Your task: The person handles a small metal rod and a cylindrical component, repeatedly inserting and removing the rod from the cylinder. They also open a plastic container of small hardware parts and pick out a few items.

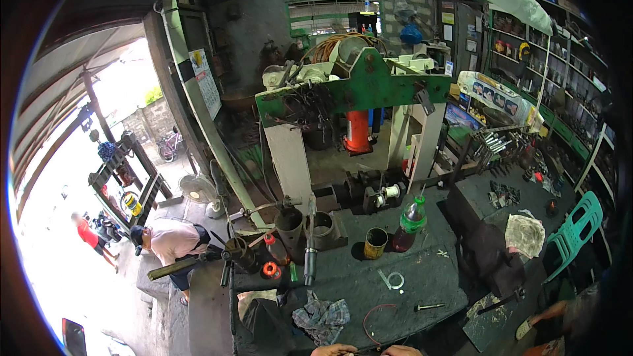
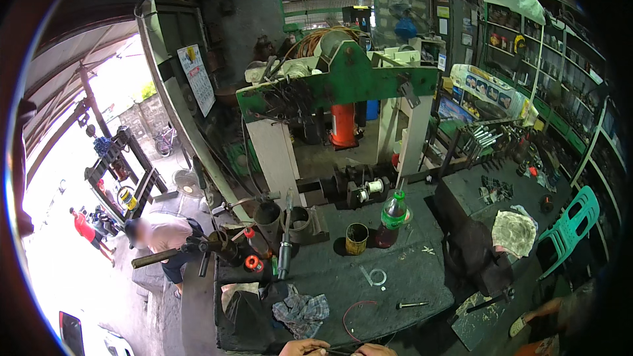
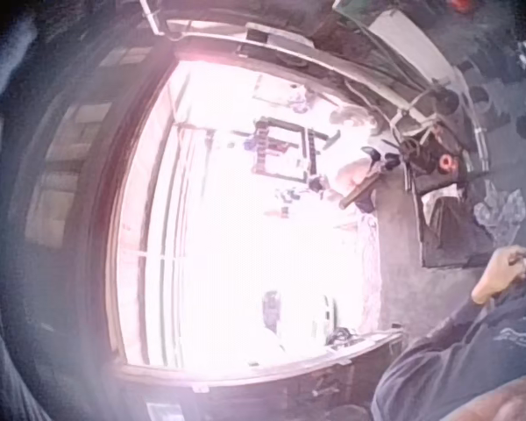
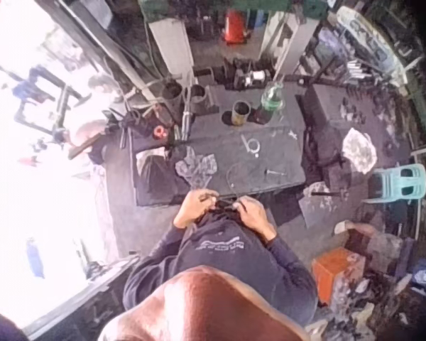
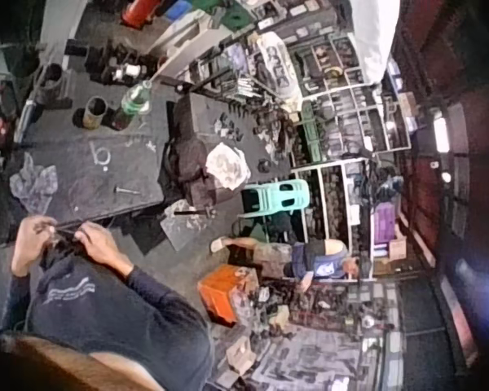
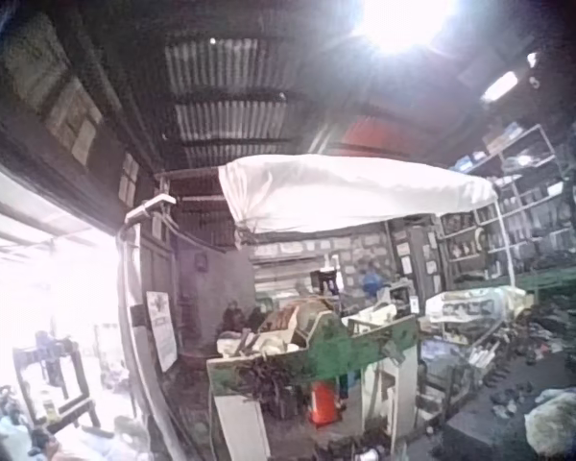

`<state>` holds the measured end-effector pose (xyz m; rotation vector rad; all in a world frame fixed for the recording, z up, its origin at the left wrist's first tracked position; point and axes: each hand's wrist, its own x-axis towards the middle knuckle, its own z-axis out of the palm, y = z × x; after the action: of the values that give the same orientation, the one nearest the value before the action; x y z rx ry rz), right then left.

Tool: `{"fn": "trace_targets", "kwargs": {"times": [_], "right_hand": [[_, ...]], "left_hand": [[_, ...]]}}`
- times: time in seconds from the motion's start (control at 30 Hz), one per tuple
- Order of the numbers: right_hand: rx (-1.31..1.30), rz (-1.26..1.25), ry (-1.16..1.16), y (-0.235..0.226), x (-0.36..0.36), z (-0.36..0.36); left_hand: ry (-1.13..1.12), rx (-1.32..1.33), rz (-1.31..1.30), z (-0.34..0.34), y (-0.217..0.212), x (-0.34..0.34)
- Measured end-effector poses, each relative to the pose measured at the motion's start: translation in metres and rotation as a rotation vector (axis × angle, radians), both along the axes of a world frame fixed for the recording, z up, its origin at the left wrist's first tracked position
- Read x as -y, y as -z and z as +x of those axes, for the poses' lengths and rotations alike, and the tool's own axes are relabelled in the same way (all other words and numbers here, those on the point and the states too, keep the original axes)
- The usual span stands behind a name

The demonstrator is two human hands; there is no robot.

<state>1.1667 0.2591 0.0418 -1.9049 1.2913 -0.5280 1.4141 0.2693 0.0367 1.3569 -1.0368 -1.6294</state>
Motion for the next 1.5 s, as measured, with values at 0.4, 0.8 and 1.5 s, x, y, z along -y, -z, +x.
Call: {"fn": "trace_targets", "kwargs": {"times": [0.4,0.8,1.5], "right_hand": [[0.116,-0.100,0.068,0.022,0.021,-0.023],[0.198,-0.029,-0.084,0.012,0.103,-0.107],[0.540,0.202,0.087,-0.032,0.146,-0.156]], "left_hand": [[-0.043,-0.002,0.167,-0.035,-0.001,0.028],[-0.081,0.129,0.161,-0.109,-0.019,0.078],[-0.250,-0.267,0.083,-0.144,-0.010,0.109]]}}
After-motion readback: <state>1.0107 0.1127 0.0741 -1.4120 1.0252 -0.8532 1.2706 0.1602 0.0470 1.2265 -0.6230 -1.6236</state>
